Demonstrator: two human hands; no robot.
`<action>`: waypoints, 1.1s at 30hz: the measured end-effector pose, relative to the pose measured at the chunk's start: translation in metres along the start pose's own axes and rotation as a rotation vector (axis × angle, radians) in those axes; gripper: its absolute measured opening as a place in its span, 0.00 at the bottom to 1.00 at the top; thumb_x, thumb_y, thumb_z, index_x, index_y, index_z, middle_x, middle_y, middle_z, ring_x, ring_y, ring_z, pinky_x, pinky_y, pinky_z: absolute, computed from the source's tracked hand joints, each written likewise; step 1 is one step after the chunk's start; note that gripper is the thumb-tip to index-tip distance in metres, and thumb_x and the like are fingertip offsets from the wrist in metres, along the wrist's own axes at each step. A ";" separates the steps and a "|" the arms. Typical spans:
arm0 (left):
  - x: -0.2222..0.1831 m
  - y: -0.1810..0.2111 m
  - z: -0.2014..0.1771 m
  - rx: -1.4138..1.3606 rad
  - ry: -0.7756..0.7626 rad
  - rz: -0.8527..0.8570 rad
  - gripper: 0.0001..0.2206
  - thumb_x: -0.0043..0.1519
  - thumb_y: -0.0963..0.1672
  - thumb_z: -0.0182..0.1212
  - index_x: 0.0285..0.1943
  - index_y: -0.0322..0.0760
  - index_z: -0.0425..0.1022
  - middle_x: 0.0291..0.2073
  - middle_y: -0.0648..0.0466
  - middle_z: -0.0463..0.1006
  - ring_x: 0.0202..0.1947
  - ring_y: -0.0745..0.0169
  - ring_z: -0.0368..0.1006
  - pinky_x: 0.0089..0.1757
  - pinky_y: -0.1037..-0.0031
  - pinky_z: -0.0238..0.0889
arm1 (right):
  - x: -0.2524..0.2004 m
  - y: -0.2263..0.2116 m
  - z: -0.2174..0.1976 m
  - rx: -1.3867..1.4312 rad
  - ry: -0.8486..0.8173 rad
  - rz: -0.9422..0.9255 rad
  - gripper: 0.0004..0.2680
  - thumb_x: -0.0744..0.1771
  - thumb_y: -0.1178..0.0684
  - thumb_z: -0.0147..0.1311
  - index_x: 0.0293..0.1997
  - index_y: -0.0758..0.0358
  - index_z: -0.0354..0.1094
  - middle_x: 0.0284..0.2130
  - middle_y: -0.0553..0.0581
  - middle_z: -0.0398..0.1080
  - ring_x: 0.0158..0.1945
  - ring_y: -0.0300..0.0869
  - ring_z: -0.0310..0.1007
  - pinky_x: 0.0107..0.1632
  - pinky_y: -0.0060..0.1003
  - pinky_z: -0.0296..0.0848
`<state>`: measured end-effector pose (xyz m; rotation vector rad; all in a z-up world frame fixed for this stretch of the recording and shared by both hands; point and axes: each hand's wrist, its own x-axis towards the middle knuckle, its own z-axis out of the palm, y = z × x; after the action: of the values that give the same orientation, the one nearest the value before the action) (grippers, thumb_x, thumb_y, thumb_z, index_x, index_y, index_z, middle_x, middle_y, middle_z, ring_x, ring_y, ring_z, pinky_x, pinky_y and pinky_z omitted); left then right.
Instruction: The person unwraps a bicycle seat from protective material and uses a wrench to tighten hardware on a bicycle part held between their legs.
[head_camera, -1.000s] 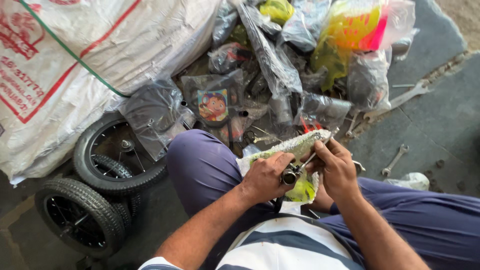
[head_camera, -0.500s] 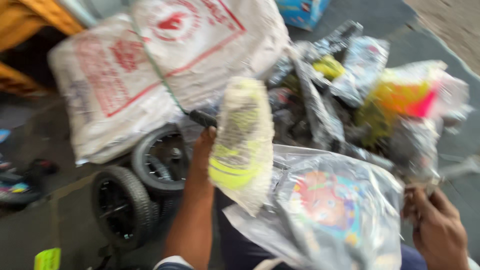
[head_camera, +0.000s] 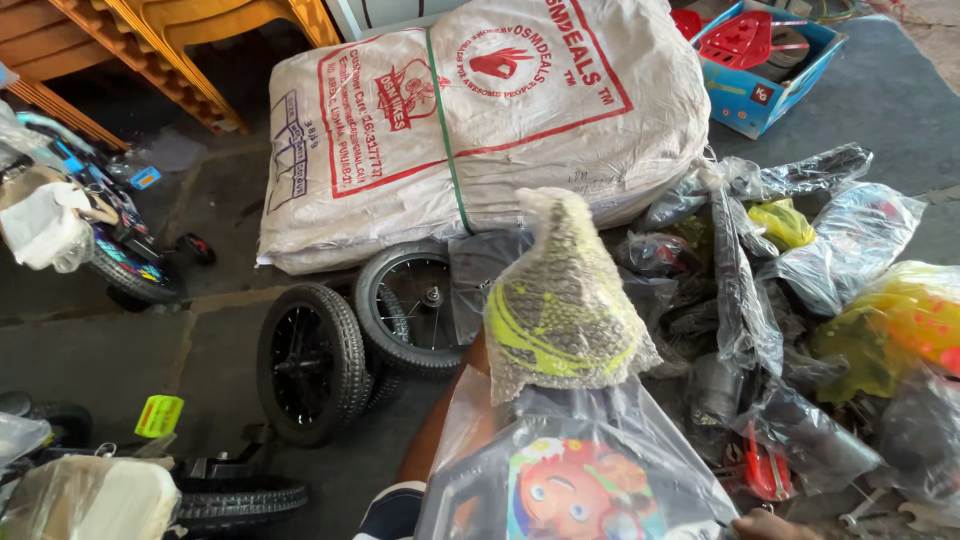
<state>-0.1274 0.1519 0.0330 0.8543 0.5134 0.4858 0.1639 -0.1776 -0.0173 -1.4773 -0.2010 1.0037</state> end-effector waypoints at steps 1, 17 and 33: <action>0.002 0.001 -0.001 0.009 -0.009 -0.006 0.29 0.55 0.46 0.74 0.63 0.32 0.68 0.45 0.51 0.76 0.43 0.65 0.72 0.45 0.70 0.69 | -0.003 -0.008 0.013 -0.005 -0.029 -0.015 0.10 0.69 0.56 0.51 0.55 0.69 0.71 0.37 0.56 0.75 0.39 0.38 0.72 0.44 0.34 0.70; 0.041 0.000 0.011 0.206 0.345 0.412 0.25 0.58 0.45 0.71 0.61 0.30 0.65 0.46 0.51 0.77 0.44 0.65 0.74 0.47 0.71 0.70 | 0.095 -0.095 0.213 -0.373 -0.021 -0.520 0.10 0.73 0.49 0.47 0.49 0.63 0.73 0.26 0.47 0.62 0.29 0.33 0.56 0.33 0.34 0.58; 0.029 -0.020 0.057 0.136 0.203 0.513 0.20 0.63 0.43 0.67 0.59 0.29 0.65 0.47 0.50 0.78 0.45 0.68 0.75 0.48 0.73 0.71 | 0.113 -0.065 0.202 -0.074 -0.040 -0.434 0.12 0.71 0.48 0.46 0.46 0.68 0.72 0.30 0.47 0.68 0.34 0.32 0.60 0.39 0.32 0.62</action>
<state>-0.0662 0.1247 0.0418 1.0779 0.5160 1.0238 0.1248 0.0566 0.0202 -1.4010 -0.5667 0.6788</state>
